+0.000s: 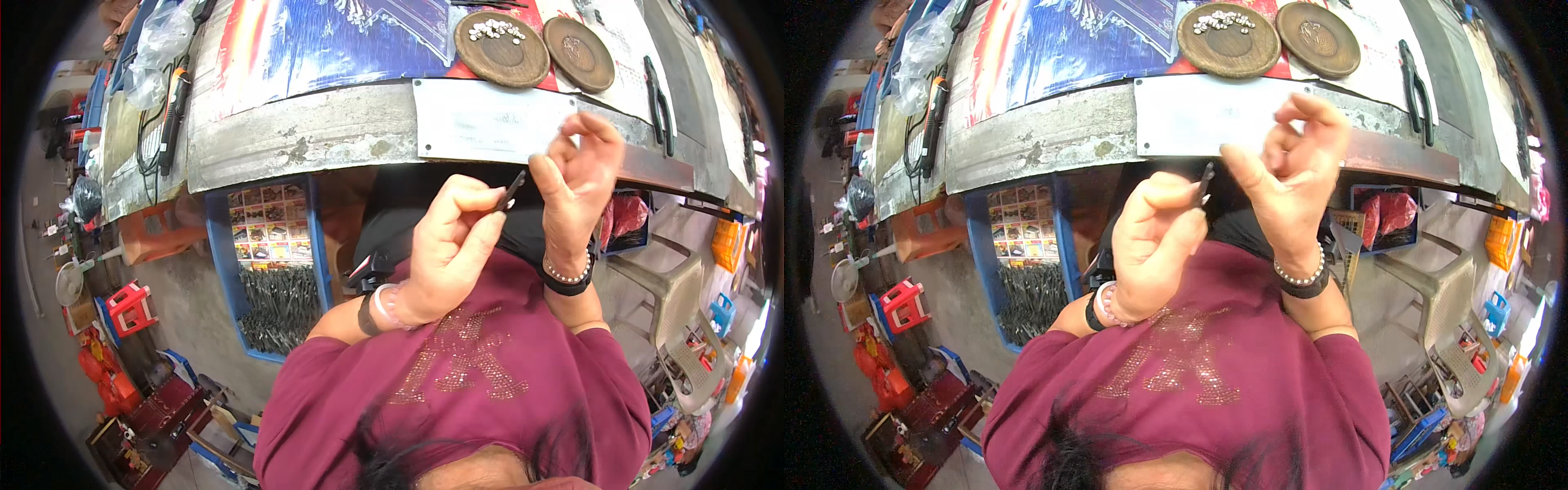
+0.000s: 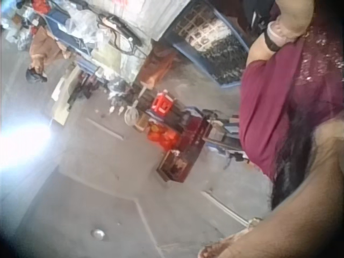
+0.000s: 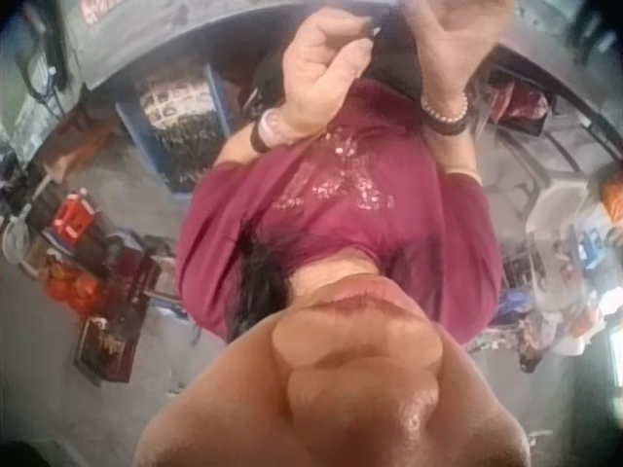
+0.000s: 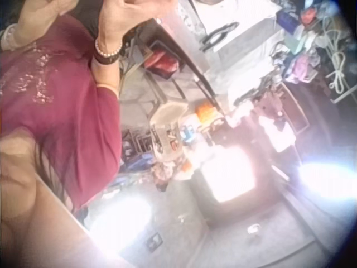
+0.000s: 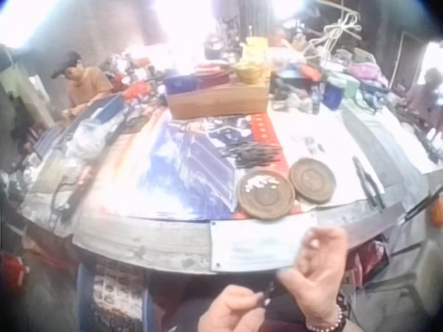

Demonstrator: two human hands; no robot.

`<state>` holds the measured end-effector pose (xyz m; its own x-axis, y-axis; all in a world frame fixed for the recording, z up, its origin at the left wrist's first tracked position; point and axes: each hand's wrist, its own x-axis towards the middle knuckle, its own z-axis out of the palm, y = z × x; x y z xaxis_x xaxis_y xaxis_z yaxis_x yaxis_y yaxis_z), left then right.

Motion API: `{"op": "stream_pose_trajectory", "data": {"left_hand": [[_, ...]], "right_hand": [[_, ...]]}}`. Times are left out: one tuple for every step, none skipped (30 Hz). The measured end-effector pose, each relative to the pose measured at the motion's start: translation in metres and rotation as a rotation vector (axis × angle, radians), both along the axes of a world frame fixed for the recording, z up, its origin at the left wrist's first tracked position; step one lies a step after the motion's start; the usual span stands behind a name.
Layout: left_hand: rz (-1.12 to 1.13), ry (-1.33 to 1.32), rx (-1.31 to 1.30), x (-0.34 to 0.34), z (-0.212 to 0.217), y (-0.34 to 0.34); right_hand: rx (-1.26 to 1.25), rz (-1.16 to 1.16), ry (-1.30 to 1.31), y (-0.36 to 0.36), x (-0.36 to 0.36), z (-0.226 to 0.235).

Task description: The person repeatedly picks thin black rods from a blue bin, inserts small white beads onto them, and uses pliers to crimp or bend the rod ends. The person places finished components into small round trays on the table. The process is repeated multiple times throughout the clip.

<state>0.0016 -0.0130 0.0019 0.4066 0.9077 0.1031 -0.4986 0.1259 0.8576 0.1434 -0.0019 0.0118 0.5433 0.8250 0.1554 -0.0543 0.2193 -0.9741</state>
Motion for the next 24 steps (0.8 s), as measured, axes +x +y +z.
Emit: {"op": "stream_pose_trajectory", "data": {"left_hand": [[0.046,0.05,0.057,-0.001,-0.001,0.0],[0.058,0.049,0.118,-0.002,-0.002,0.002],[0.062,0.005,0.07,-0.002,-0.002,0.001],[0.059,-0.035,0.01,-0.001,-0.001,-0.001],[0.034,0.007,0.09,-0.004,-0.001,0.002],[0.041,0.017,0.092,-0.006,0.0,0.004],[0.056,0.023,0.089,-0.006,0.0,0.003],[0.079,0.031,0.081,-0.006,0.001,0.003],[0.082,-0.004,0.021,-0.006,0.002,0.003],[0.072,-0.018,-0.011,-0.005,0.003,0.001],[0.086,-0.003,0.017,-0.005,0.004,0.002],[0.101,0.003,0.062,-0.005,0.004,0.003],[0.098,0.016,0.096,-0.005,0.003,0.004],[0.099,0.032,0.12,-0.005,0.002,0.005],[0.1,0.055,0.138,-0.005,0.002,0.005],[0.095,0.076,0.15,-0.007,0.002,0.004],[0.092,0.09,0.18,-0.007,0.001,0.007],[0.095,0.104,0.208,-0.007,0.0,0.008],[0.103,0.119,0.185,-0.008,0.0,0.007],[0.128,0.084,0.192,-0.008,-0.001,0.008],[0.152,0.051,0.195,-0.008,-0.001,0.007],[0.174,0.02,0.195,-0.008,-0.001,0.006],[0.168,0.001,0.151,-0.006,-0.001,0.004],[0.151,0.044,0.139,-0.006,-0.001,0.005]], "right_hand": [[0.013,0.008,-0.094,-0.007,-0.003,-0.003],[0.231,0.182,-0.244,-0.008,-0.002,-0.006],[0.313,0.304,-0.297,-0.011,-0.003,-0.008],[0.215,0.312,-0.259,-0.01,-0.003,-0.01],[0.008,0.232,-0.171,-0.01,-0.005,-0.011],[0.101,0.21,-0.154,-0.01,-0.007,-0.012],[0.147,0.214,-0.143,-0.01,-0.01,-0.012],[0.168,0.199,-0.112,-0.009,-0.012,-0.012],[0.364,0.397,-0.162,-0.008,-0.015,-0.012],[0.261,0.406,-0.27,-0.008,-0.016,-0.01],[0.107,0.383,-0.167,-0.006,-0.015,-0.01],[-0.017,0.342,-0.073,-0.005,-0.013,-0.009],[0.063,0.343,-0.222,-0.005,-0.013,-0.01],[0.177,0.463,-0.331,-0.007,-0.011,-0.008],[0.142,0.493,-0.274,-0.008,-0.011,-0.009],[0.104,0.579,-0.264,-0.01,-0.012,-0.009],[0.086,0.6,-0.159,-0.01,-0.013,-0.009],[0.096,0.628,-0.119,-0.01,-0.013,-0.009],[0.124,0.62,-0.067,-0.009,-0.017,-0.01],[0.127,0.578,0.01,-0.008,-0.02,-0.01],[0.158,0.583,0.016,-0.006,-0.023,-0.01],[0.192,0.598,0.012,-0.004,-0.026,-0.008],[0.085,0.499,-0.042,-0.002,-0.024,-0.006],[0.012,0.44,-0.134,0.002,-0.02,-0.004]]}}
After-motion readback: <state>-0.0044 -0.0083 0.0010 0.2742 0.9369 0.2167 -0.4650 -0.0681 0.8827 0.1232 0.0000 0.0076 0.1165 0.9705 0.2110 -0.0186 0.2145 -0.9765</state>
